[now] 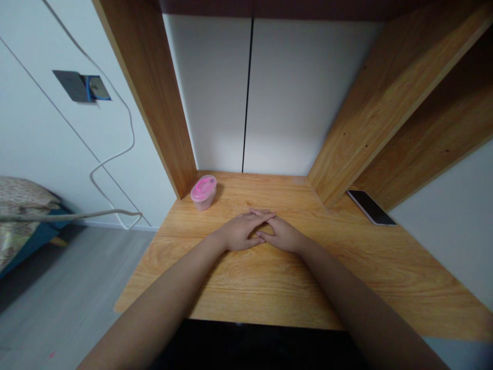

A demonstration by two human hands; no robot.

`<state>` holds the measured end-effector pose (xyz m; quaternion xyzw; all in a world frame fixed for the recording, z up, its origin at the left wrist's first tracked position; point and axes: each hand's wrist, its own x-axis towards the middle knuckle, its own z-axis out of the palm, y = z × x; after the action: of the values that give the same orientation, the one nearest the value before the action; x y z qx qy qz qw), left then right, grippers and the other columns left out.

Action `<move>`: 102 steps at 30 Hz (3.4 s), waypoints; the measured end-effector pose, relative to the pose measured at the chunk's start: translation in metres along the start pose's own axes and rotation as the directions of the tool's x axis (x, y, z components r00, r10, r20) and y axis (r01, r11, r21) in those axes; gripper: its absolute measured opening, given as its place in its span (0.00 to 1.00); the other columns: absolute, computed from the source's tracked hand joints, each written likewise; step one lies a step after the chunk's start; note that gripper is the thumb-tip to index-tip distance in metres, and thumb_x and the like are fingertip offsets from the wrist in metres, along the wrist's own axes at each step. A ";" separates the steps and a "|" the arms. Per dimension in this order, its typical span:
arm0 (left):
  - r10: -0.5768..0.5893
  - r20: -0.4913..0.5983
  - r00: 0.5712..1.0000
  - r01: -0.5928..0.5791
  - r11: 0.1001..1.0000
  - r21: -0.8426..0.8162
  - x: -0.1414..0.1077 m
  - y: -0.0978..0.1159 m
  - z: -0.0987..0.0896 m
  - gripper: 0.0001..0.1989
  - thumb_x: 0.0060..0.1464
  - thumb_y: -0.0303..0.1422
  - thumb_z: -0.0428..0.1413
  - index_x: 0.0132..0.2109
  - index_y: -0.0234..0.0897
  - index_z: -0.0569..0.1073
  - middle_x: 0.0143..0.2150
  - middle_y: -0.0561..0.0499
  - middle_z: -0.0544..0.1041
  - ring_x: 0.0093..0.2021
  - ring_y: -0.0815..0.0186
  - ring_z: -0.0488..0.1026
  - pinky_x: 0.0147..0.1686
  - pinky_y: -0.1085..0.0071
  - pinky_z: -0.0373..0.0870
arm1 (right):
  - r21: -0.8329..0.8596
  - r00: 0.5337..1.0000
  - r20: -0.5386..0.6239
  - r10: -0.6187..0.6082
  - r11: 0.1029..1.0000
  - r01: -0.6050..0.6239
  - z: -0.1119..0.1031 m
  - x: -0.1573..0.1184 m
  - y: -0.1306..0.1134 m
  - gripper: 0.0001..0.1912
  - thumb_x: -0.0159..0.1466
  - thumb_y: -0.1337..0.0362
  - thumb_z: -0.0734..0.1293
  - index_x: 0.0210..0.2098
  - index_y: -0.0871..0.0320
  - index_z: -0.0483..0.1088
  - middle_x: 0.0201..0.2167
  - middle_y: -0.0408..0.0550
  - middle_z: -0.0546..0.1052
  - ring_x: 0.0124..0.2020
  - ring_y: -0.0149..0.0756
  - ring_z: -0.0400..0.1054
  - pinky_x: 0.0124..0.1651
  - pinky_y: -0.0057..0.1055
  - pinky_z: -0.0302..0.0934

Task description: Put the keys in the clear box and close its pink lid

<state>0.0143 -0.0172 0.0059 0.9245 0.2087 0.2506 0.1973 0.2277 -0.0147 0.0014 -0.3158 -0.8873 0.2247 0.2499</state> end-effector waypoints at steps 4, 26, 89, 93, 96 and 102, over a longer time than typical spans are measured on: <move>-0.003 -0.005 1.000 0.003 1.000 0.002 0.000 0.001 0.000 0.40 0.61 0.38 0.56 0.73 0.42 0.46 0.72 0.40 0.56 0.70 0.52 0.58 0.66 0.50 0.58 | 0.002 1.000 -0.001 0.007 1.000 -0.007 0.000 0.000 0.000 0.37 0.65 0.64 0.67 0.70 0.54 0.53 0.69 0.55 0.61 0.68 0.47 0.57 0.69 0.53 0.53; 0.000 -0.005 1.000 0.000 1.000 0.004 0.000 -0.001 0.000 0.40 0.60 0.38 0.57 0.73 0.43 0.47 0.72 0.40 0.56 0.70 0.51 0.57 0.66 0.48 0.56 | 0.019 1.000 -0.008 -0.008 1.000 0.008 -0.001 0.000 0.000 0.36 0.65 0.63 0.67 0.70 0.53 0.54 0.68 0.54 0.63 0.67 0.47 0.58 0.69 0.52 0.53; -0.450 -0.759 0.470 0.869 0.385 0.310 -0.009 -0.005 -0.032 0.30 0.52 0.38 0.59 0.61 0.34 0.67 0.73 0.33 0.49 0.73 0.33 0.36 0.66 0.33 0.36 | -0.011 0.996 -0.006 0.093 0.996 -0.093 0.000 -0.005 0.005 0.42 0.65 0.63 0.67 0.72 0.52 0.44 0.66 0.54 0.65 0.67 0.45 0.59 0.70 0.53 0.52; -0.499 -0.725 0.474 0.877 0.340 0.340 -0.011 -0.009 -0.032 0.29 0.54 0.40 0.57 0.62 0.36 0.66 0.70 0.32 0.55 0.72 0.36 0.46 0.65 0.32 0.36 | -0.037 0.995 0.012 0.098 0.995 -0.097 -0.001 -0.005 0.004 0.37 0.65 0.60 0.66 0.71 0.53 0.50 0.67 0.54 0.63 0.68 0.46 0.58 0.70 0.52 0.52; -0.528 -0.700 0.481 0.876 0.318 0.363 -0.011 -0.008 -0.034 0.29 0.56 0.39 0.55 0.63 0.38 0.65 0.70 0.33 0.56 0.71 0.40 0.49 0.65 0.30 0.38 | -0.051 0.994 0.027 0.102 0.994 -0.100 -0.002 -0.004 0.002 0.34 0.66 0.59 0.66 0.69 0.55 0.54 0.68 0.55 0.61 0.68 0.46 0.58 0.70 0.52 0.52; -0.541 -0.666 0.513 0.858 0.334 0.390 -0.011 -0.010 -0.038 0.26 0.58 0.34 0.54 0.64 0.41 0.64 0.69 0.37 0.59 0.71 0.46 0.50 0.65 0.37 0.49 | -0.057 0.994 0.030 0.102 0.993 -0.100 -0.004 -0.004 0.001 0.34 0.66 0.58 0.66 0.69 0.56 0.55 0.68 0.57 0.62 0.68 0.47 0.58 0.70 0.52 0.53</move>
<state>-0.0181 -0.0049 0.0270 0.6545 0.7098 0.2317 -0.1191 0.2336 -0.0160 0.0028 -0.3632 -0.8801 0.2176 0.2148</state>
